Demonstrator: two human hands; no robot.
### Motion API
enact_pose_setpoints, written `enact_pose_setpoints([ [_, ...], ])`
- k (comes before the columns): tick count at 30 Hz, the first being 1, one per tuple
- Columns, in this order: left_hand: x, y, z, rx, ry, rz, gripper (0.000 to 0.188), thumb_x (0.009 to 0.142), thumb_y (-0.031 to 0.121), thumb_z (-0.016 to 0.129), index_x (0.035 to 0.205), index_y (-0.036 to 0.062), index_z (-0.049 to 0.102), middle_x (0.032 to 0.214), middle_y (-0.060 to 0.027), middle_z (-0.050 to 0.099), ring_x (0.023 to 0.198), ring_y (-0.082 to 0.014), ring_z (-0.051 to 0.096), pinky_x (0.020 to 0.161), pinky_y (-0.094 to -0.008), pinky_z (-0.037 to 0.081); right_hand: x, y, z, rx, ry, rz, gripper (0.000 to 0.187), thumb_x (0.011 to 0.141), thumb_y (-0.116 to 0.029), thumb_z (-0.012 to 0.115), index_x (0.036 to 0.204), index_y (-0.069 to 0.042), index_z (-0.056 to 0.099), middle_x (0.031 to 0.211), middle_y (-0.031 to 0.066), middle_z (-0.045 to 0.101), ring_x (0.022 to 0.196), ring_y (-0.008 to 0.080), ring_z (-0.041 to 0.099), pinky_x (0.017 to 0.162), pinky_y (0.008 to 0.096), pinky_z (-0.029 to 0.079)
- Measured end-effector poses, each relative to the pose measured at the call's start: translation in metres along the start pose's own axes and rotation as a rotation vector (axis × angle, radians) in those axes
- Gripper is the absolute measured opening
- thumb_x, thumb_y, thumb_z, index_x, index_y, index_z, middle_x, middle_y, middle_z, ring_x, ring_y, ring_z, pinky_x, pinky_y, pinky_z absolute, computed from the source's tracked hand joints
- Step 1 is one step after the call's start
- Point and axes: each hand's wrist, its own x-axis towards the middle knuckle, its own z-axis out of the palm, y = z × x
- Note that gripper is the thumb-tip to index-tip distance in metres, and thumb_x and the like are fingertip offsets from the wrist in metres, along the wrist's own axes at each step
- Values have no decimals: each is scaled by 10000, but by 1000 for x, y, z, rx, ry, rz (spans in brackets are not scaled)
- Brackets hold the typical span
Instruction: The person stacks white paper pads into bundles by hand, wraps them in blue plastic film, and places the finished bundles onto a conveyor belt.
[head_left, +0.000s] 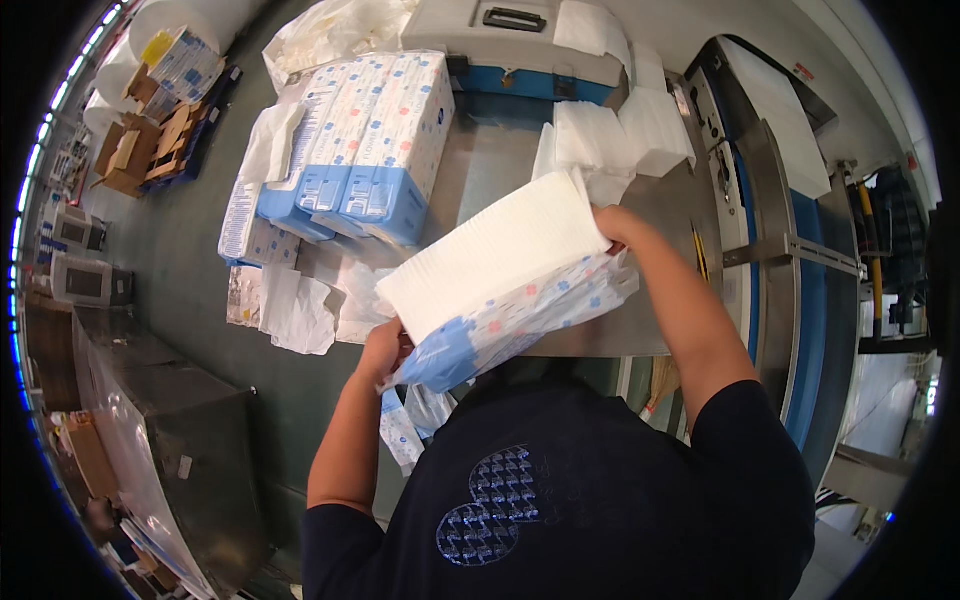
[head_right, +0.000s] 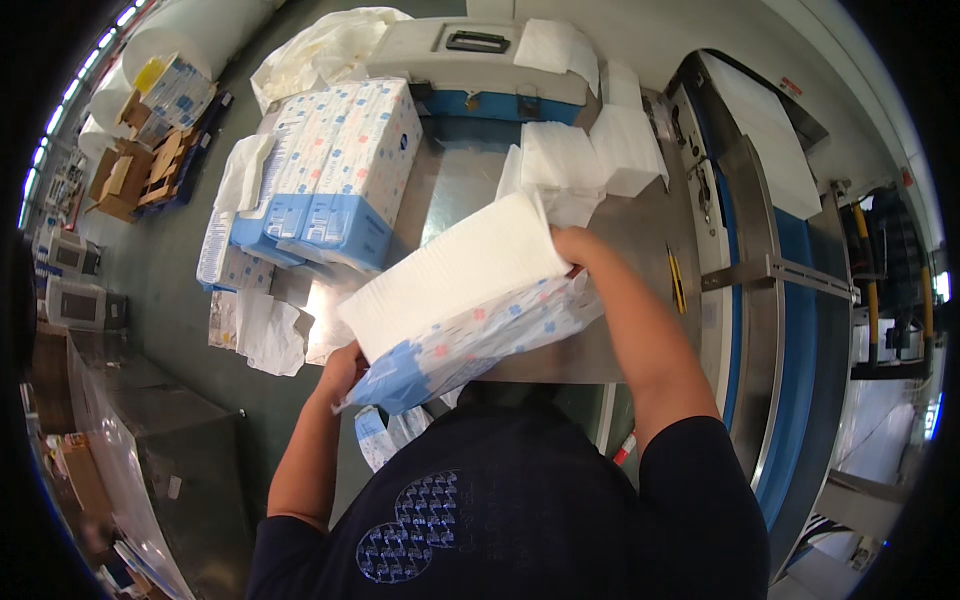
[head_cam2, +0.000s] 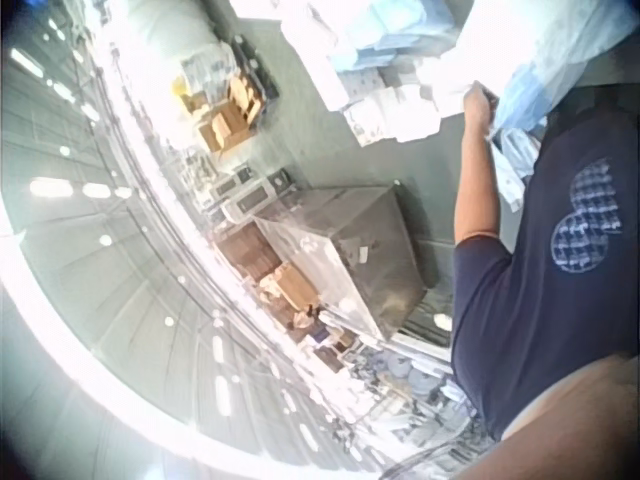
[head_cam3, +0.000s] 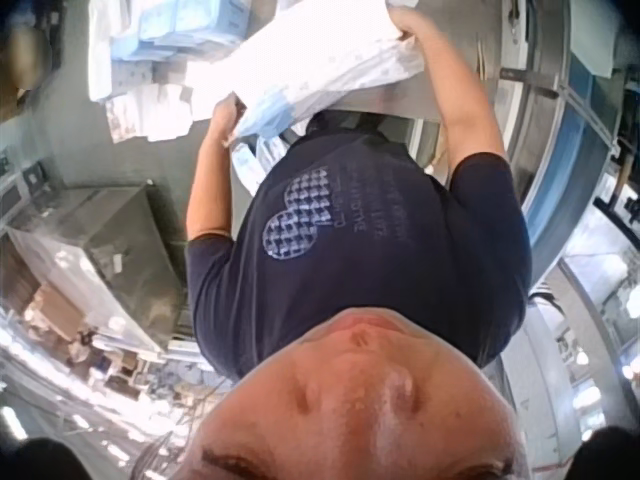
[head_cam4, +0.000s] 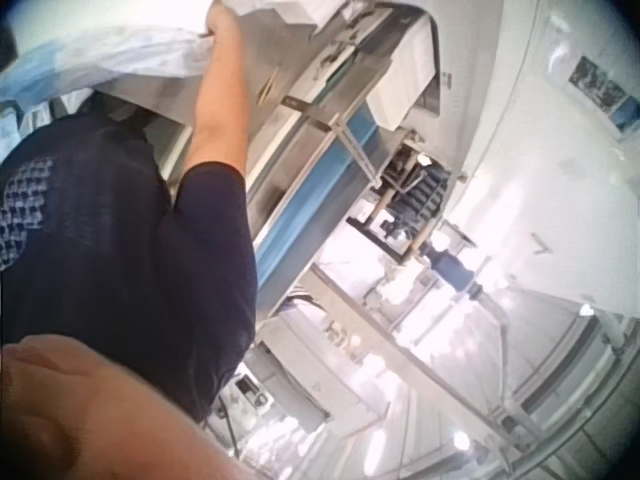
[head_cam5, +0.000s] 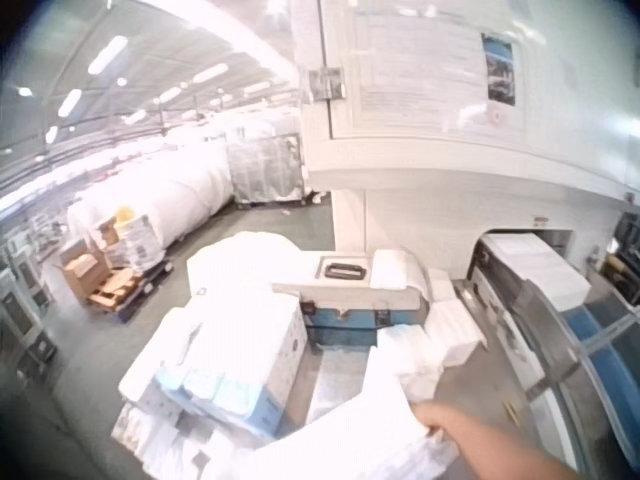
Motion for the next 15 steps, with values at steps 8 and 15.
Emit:
enact_pose_setpoints([
  [8, 14, 25, 39, -294, -192, -149, 309, 852, 258, 500, 1049, 27, 558, 997, -65, 593, 762, -166, 595, 697, -262, 479, 16, 27, -7, 795, 166, 1, 624, 844, -611, 326, 1175, -113, 505, 988, 87, 598, 900, 224, 580, 727, 394, 459],
  [15, 12, 53, 35, -171, -386, -181, 395, 807, 138, 533, 1180, 95, 411, 978, -61, 556, 702, -175, 622, 578, -285, 531, -74, 76, 114, 472, -39, -190, 577, 866, -303, 532, 1322, -52, 283, 1187, 150, 468, 1081, 251, 477, 901, 370, 407],
])
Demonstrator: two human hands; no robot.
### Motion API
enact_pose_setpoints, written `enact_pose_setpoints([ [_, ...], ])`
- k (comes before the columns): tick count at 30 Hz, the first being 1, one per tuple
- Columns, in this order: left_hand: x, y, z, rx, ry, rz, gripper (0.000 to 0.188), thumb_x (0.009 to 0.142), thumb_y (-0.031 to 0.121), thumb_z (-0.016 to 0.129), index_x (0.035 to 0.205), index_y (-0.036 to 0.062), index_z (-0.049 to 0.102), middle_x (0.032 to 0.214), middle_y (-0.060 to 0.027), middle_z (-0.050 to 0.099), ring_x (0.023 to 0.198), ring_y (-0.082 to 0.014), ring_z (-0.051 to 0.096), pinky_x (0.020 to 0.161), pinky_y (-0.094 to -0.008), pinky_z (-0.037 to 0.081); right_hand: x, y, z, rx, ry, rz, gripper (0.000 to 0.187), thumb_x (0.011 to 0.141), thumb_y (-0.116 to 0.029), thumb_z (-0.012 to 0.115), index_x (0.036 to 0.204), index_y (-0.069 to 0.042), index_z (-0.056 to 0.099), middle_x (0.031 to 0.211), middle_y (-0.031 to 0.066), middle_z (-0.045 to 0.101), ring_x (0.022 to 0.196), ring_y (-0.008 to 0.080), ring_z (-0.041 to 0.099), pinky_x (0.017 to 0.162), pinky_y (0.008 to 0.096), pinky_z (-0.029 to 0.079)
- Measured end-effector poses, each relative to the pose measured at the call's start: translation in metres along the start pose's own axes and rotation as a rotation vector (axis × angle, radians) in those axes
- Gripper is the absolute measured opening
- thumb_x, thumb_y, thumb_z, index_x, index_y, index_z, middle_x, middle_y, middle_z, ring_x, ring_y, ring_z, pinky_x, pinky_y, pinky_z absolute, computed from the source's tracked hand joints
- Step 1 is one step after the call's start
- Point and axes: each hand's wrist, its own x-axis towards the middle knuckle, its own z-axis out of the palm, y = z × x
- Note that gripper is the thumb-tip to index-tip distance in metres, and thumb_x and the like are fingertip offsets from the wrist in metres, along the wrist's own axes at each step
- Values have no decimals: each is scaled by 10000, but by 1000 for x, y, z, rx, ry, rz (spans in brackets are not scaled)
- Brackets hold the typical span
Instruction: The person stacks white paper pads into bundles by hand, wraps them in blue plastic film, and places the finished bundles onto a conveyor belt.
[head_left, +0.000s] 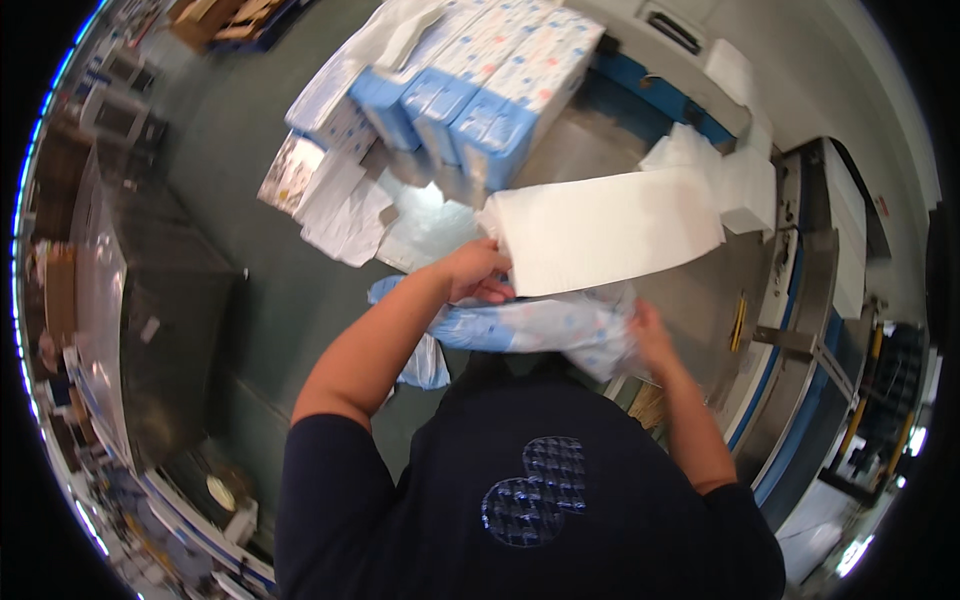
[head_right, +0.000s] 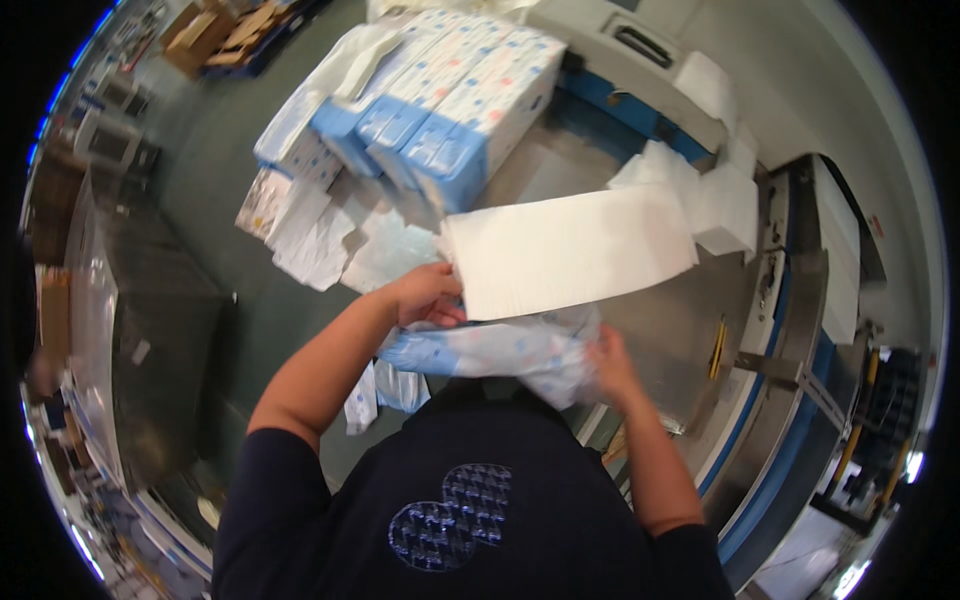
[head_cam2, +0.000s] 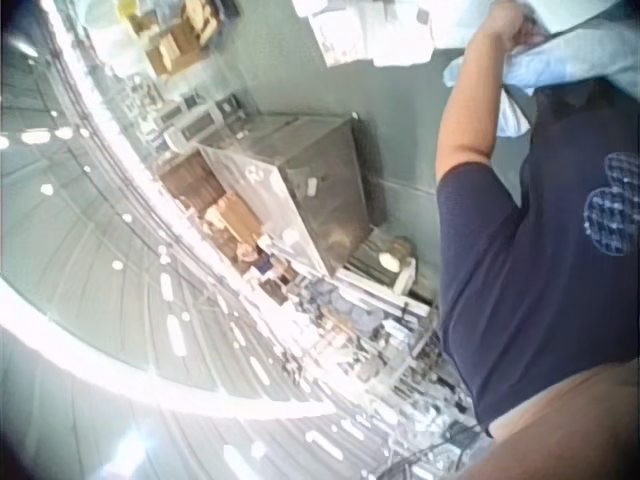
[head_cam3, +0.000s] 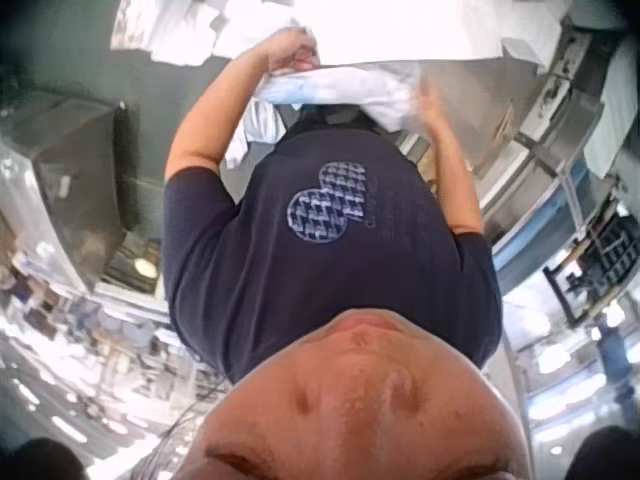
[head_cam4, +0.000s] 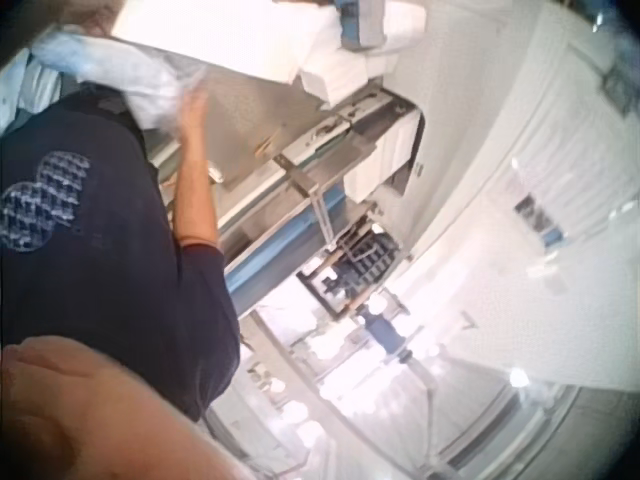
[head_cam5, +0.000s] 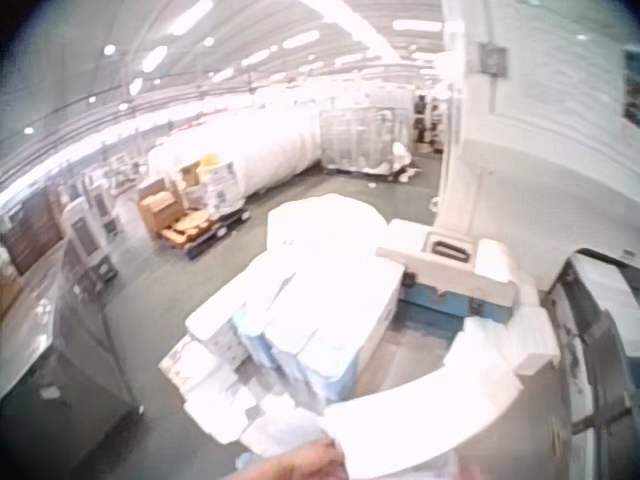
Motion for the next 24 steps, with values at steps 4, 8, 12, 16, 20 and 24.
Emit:
enact_pose_setpoints([
  [4, 3, 2, -3, 47, 41, -26, 437, 816, 215, 564, 1206, 105, 402, 1058, -82, 539, 768, -184, 601, 612, -322, 525, -24, 4, 89, -482, -842, -642, 537, 756, -299, 654, 1217, -90, 476, 1157, 142, 537, 1070, 305, 476, 891, 350, 390],
  [8, 3, -2, 0, 99, 144, 5, 529, 805, 291, 597, 1249, 103, 378, 1137, -105, 496, 917, -214, 543, 729, -388, 488, -55, -97, 160, -979, -1304, -862, 346, 722, -66, 498, 1029, -194, 593, 1165, 6, 511, 1196, 236, 352, 932, 613, 270],
  [12, 11, -15, 0, 36, 236, 59, 610, 787, 377, 627, 1249, 66, 378, 1155, -115, 468, 925, -223, 512, 753, -397, 459, -66, -101, 193, -1062, -1367, -1072, 320, 734, -101, 509, 1015, -222, 606, 1207, 29, 495, 1200, 286, 360, 932, 607, 304],
  [16, 15, -23, 0, -7, 279, 109, 564, 777, 396, 644, 1169, 47, 439, 1025, -86, 531, 829, -191, 529, 700, -359, 466, -47, -79, 206, -1173, -1218, -690, 295, 776, -157, 510, 1062, -164, 580, 1058, 97, 573, 977, 334, 548, 758, 425, 462],
  [20, 25, -29, -5, -30, 255, 164, 453, 785, 385, 638, 1056, 40, 526, 902, -62, 565, 742, -170, 540, 631, -310, 476, -37, -63, 194, -806, -844, -860, 329, 818, -269, 506, 1084, -82, 549, 992, 149, 585, 921, 339, 565, 753, 423, 462],
  [24, 29, -34, -6, 19, 354, 205, 299, 775, 291, 618, 907, 23, 592, 771, -68, 577, 665, -182, 553, 570, -321, 471, -31, -159, 162, -1247, -913, -673, 337, 792, -289, 563, 1062, -88, 549, 1057, 118, 564, 1005, 312, 527, 834, 401, 429],
])
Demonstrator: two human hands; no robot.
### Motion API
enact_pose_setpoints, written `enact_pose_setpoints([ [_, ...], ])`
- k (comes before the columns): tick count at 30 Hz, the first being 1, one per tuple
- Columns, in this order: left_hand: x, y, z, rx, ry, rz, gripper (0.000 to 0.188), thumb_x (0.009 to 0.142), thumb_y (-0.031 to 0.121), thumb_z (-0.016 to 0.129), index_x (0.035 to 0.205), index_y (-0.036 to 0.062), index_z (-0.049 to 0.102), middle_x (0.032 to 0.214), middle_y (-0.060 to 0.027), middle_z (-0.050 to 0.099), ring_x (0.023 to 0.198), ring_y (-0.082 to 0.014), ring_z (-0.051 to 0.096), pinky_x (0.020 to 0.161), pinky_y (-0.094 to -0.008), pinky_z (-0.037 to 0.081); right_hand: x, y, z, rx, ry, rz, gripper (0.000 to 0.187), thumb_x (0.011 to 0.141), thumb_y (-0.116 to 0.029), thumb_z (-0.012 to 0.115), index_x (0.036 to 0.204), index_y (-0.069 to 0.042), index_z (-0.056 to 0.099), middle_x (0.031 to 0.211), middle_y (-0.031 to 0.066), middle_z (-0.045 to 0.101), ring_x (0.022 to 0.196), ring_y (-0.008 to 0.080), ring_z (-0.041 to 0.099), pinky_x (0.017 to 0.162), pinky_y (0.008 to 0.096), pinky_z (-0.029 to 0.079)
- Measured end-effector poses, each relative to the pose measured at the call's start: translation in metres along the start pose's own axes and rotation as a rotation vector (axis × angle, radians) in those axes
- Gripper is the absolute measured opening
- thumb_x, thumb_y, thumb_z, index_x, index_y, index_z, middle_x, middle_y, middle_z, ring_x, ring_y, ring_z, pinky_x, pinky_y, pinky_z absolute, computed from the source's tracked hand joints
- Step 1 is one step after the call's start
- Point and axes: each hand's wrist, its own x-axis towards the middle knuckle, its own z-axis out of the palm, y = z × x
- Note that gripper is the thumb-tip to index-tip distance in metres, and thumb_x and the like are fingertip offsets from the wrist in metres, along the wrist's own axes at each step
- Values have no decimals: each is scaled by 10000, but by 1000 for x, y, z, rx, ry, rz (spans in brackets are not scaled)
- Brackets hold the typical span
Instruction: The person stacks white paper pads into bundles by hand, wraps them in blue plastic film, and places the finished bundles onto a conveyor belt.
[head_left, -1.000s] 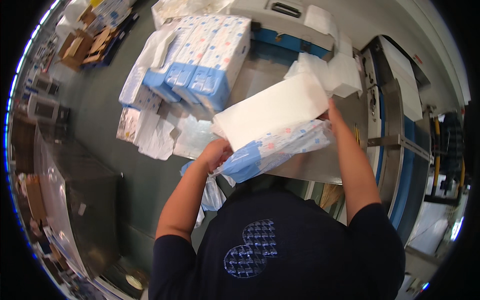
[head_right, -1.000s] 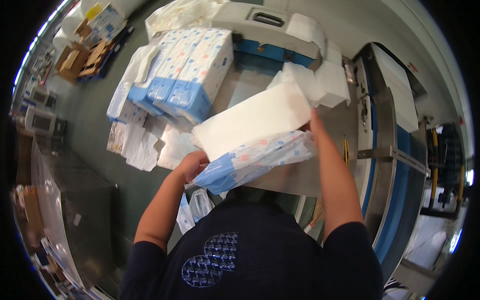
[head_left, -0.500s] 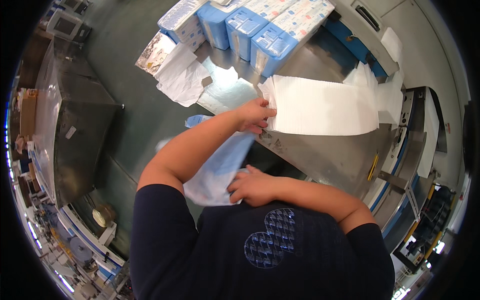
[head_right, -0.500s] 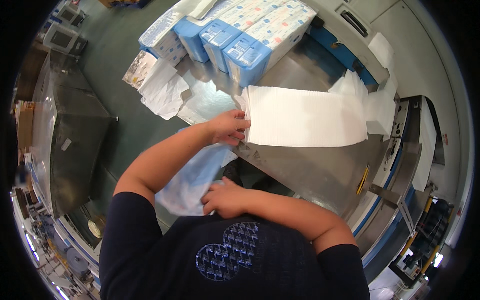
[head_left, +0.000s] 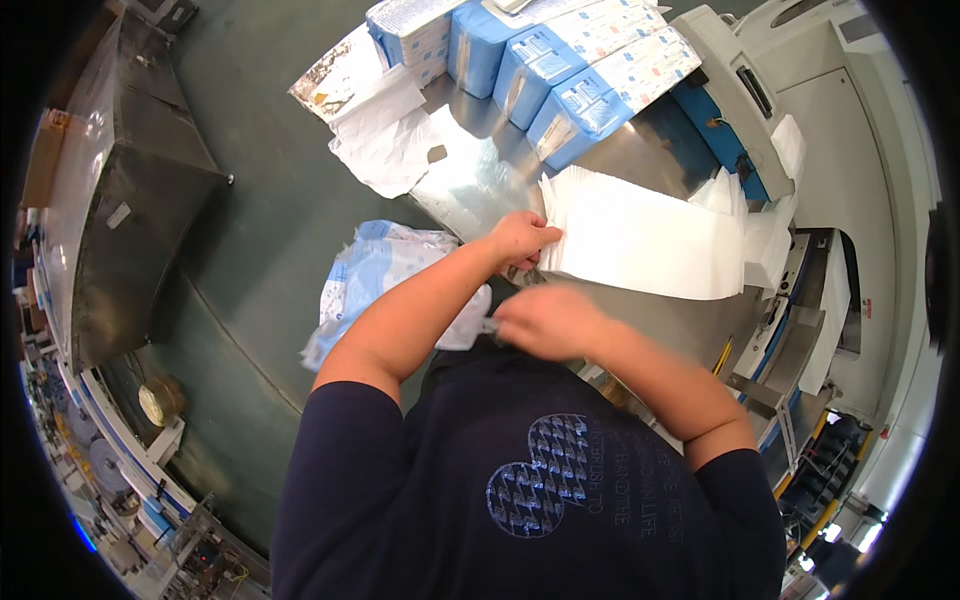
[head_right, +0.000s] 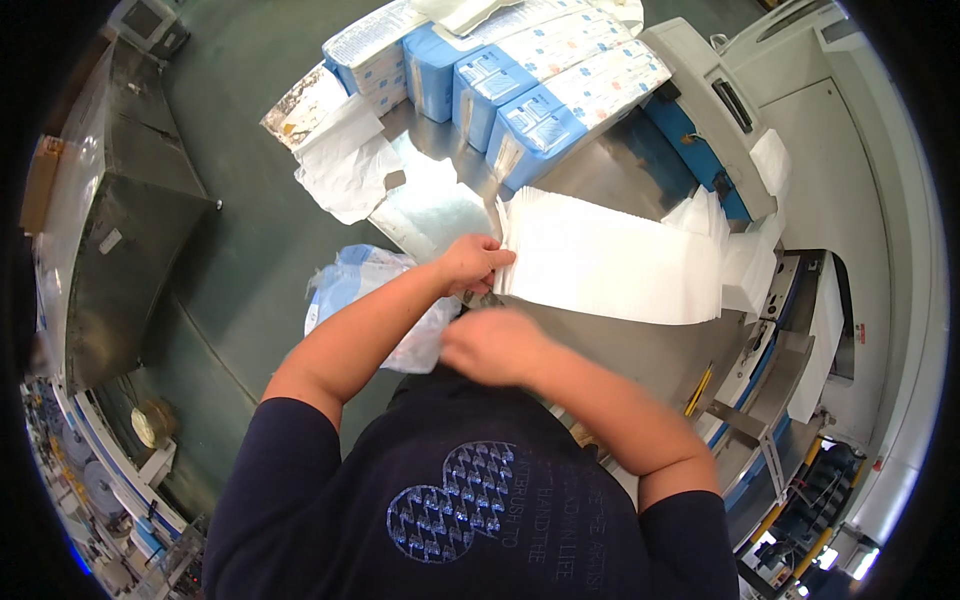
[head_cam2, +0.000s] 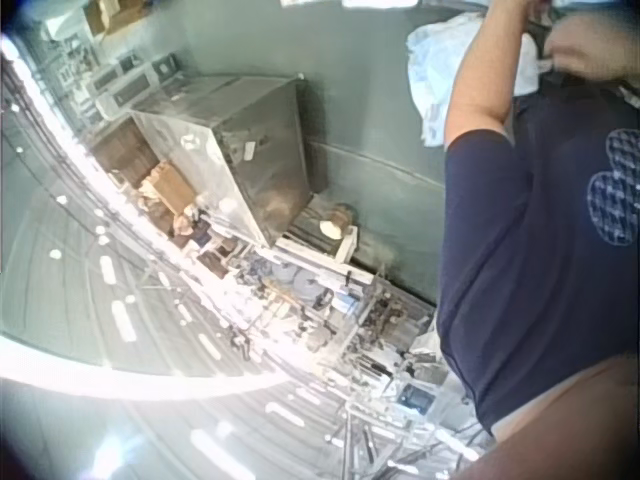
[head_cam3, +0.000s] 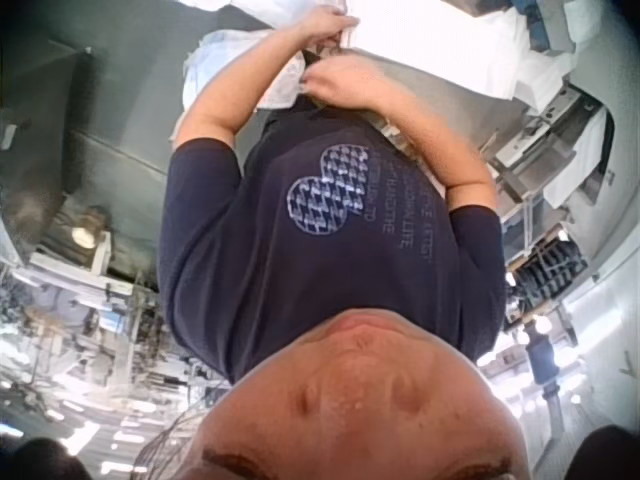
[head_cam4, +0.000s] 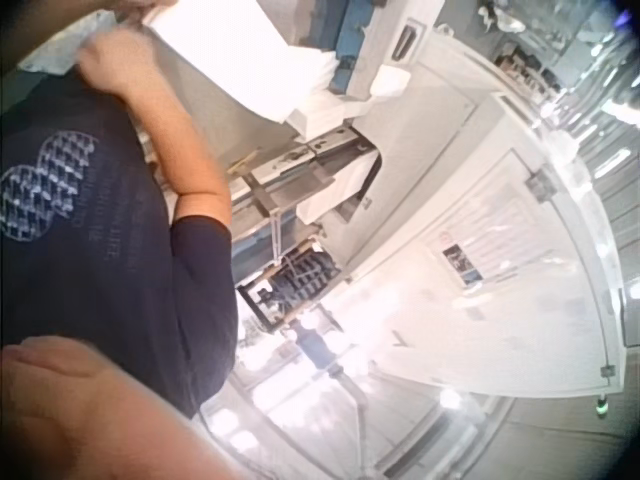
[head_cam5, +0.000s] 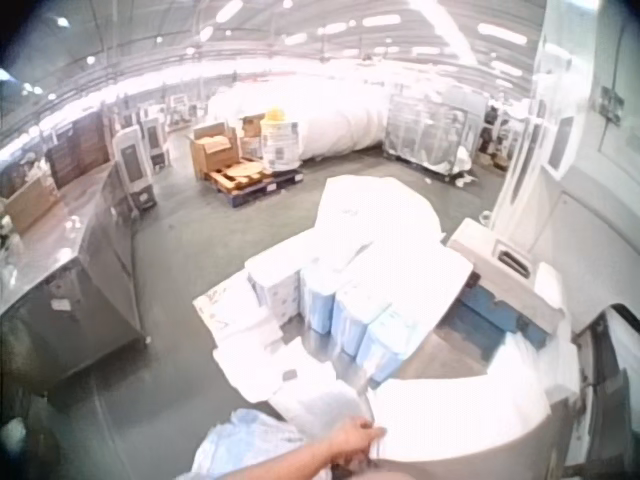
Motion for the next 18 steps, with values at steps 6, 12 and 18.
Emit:
enact_pose_setpoints([
  [6, 5, -9, -4, 269, 285, 230, 304, 753, 213, 502, 884, -50, 580, 821, -185, 607, 767, -240, 608, 699, -368, 469, -12, 70, -23, -609, 495, -9, 256, 777, -284, 568, 973, -120, 565, 1149, 46, 521, 1191, 215, 399, 953, 535, 307],
  [12, -11, 1, -9, -996, 293, 47, 308, 810, 177, 450, 1048, -5, 521, 944, -134, 585, 782, -245, 591, 626, -406, 481, -15, 83, -10, -462, 578, 12, 401, 781, -308, 568, 1136, -127, 529, 1272, 31, 451, 1253, 204, 335, 968, 525, 301],
  [18, -16, 10, -12, -711, 107, 180, 323, 764, 2, 496, 1084, -35, 489, 971, -138, 584, 853, -262, 603, 718, -393, 521, -13, 86, -3, -416, 605, 31, 490, 790, -332, 559, 1225, -126, 467, 1334, 42, 396, 1276, 203, 305, 975, 535, 286],
])
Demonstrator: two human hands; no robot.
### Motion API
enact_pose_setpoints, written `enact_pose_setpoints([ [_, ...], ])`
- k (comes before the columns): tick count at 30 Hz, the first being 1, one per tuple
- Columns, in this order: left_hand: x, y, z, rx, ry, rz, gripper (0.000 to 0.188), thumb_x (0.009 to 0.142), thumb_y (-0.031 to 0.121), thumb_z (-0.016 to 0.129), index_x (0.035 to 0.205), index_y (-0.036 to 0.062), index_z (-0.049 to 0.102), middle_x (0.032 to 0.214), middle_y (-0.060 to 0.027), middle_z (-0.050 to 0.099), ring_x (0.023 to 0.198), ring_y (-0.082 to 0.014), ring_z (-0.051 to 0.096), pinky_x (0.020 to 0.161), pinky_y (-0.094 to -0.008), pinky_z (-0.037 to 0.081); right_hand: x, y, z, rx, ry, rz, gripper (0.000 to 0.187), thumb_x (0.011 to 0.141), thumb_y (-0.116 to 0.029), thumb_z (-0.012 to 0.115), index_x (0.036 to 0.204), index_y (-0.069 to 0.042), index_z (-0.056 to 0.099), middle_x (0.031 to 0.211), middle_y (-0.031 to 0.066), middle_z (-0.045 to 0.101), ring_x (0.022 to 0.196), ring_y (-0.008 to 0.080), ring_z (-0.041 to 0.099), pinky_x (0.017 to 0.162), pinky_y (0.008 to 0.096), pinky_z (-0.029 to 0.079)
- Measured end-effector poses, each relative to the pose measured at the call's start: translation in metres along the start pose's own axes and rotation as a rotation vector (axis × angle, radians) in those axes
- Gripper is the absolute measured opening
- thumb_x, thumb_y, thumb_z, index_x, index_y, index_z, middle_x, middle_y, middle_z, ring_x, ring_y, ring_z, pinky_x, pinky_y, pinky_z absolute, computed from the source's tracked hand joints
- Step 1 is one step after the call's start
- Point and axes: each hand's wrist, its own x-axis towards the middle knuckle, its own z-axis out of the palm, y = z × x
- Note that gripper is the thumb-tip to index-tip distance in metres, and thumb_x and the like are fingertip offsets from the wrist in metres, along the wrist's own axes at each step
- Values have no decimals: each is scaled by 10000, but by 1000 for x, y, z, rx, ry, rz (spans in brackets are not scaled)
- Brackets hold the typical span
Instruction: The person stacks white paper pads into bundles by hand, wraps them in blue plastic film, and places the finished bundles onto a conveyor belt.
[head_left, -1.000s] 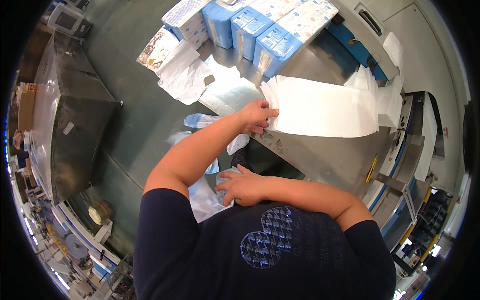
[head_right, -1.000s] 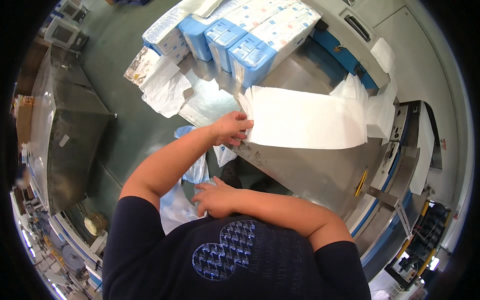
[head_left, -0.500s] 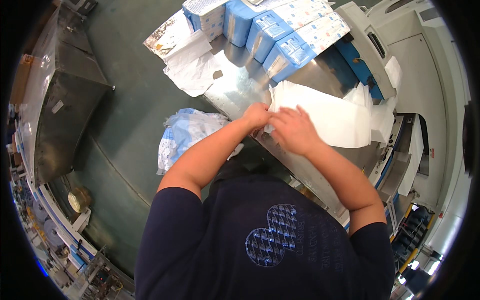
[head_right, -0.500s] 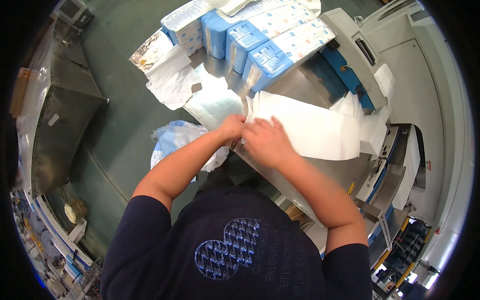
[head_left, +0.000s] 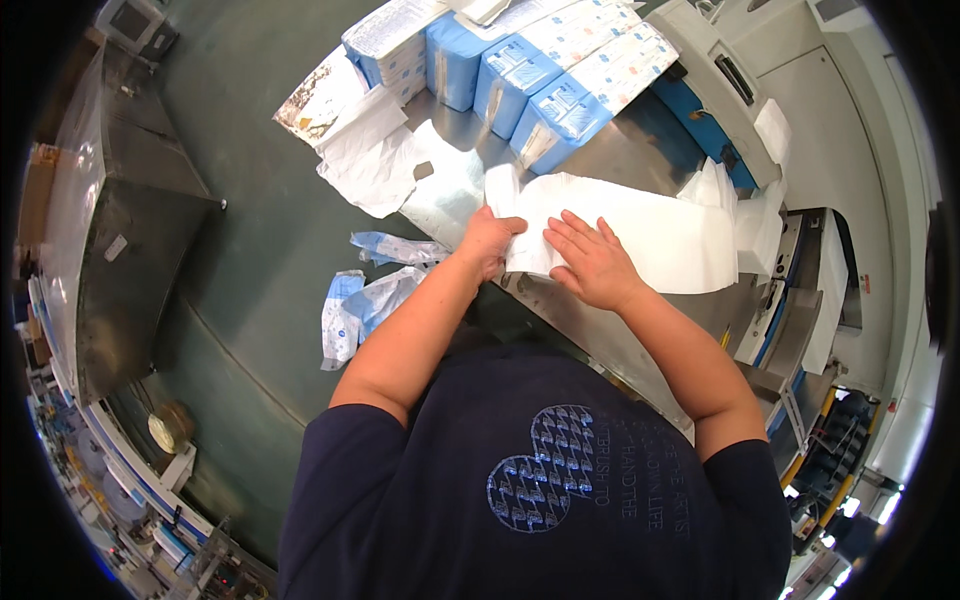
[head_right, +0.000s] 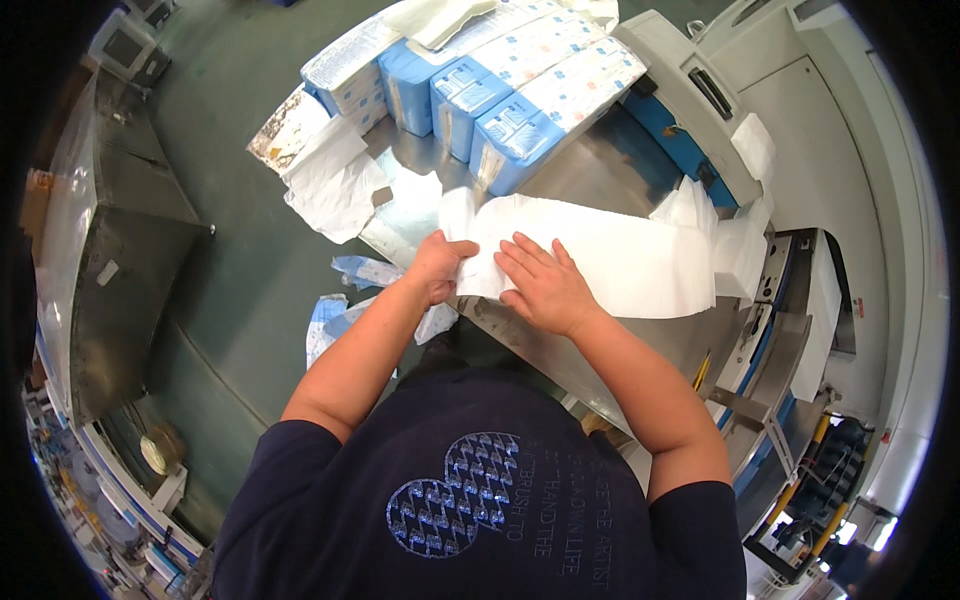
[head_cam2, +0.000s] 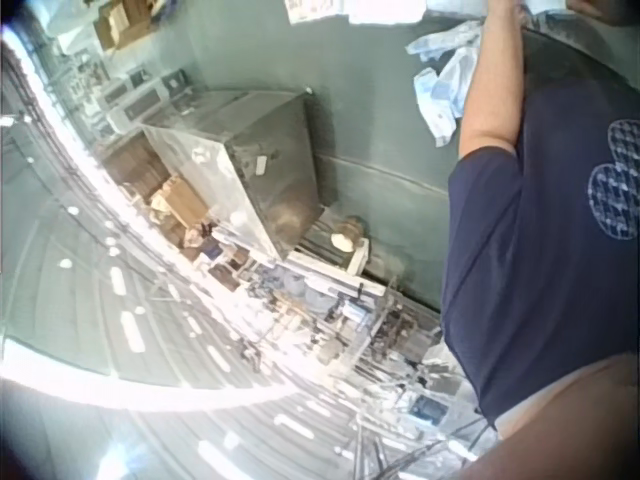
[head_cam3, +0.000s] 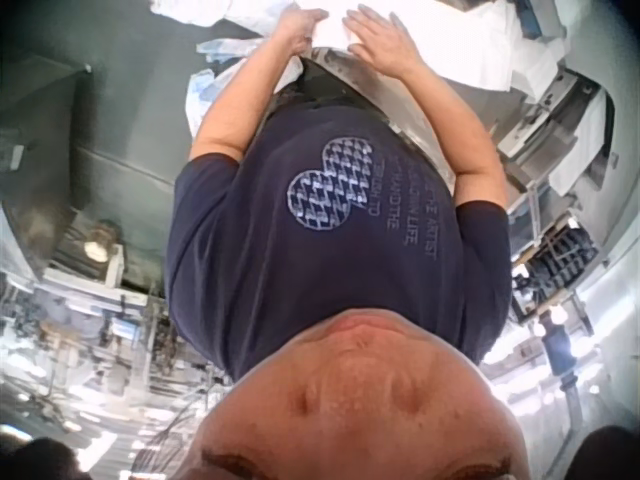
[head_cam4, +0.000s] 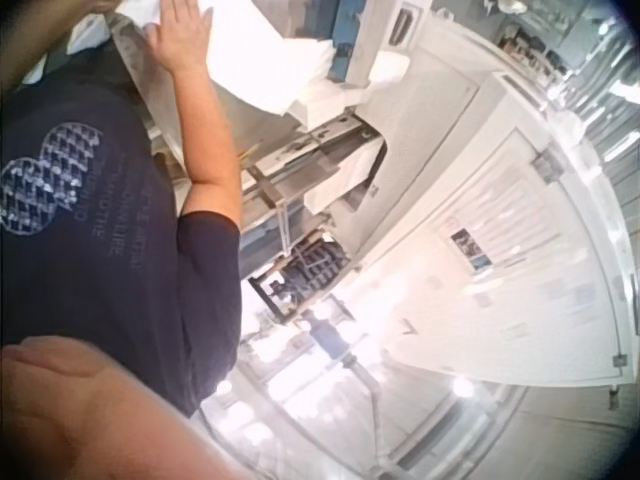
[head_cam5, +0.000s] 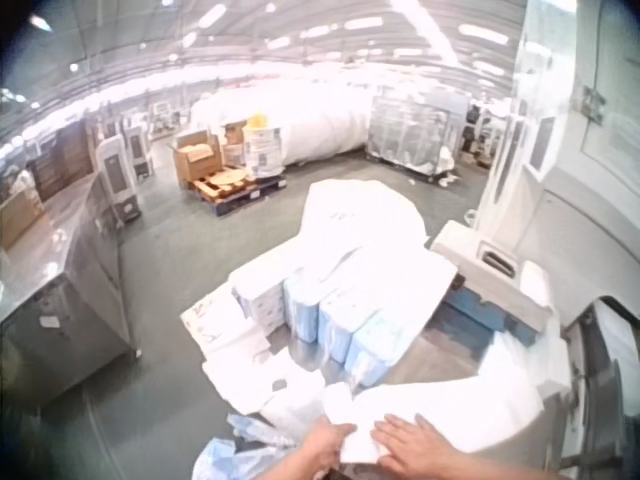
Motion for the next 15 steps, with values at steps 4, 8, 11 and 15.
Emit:
enact_pose_setpoints([
  [4, -13, 33, -6, -24, -40, 14, 323, 722, -54, 477, 1043, -80, 478, 952, -157, 582, 823, -274, 614, 690, -398, 533, -8, 3, 5, 14, 40, 16, 509, 784, -353, 564, 1225, -118, 464, 1358, 39, 365, 1288, 202, 282, 982, 543, 273],
  [8, -31, 78, -5, -390, -465, -116, 472, 710, 64, 435, 1153, -102, 435, 1062, -225, 561, 943, -324, 586, 846, -429, 479, -10, 5, 5, 17, 36, 28, 493, 779, -369, 571, 1193, -116, 484, 1348, 42, 369, 1290, 214, 274, 991, 552, 249],
  [11, -40, 113, 39, -282, -610, -77, 472, 725, 88, 443, 1159, -96, 434, 1078, -211, 558, 943, -298, 591, 832, -410, 490, -13, 5, 10, 23, 52, 37, 446, 772, -374, 584, 1138, -127, 519, 1326, 38, 387, 1288, 221, 272, 991, 565, 241],
  [15, -36, 129, 141, 312, -274, 327, 460, 834, 259, 558, 1170, -36, 454, 1029, -135, 591, 848, -204, 595, 706, -304, 487, -16, 7, 16, -1, 49, 28, 406, 798, -402, 540, 1090, -121, 526, 1341, 33, 365, 1305, 198, 227, 996, 562, 243],
])
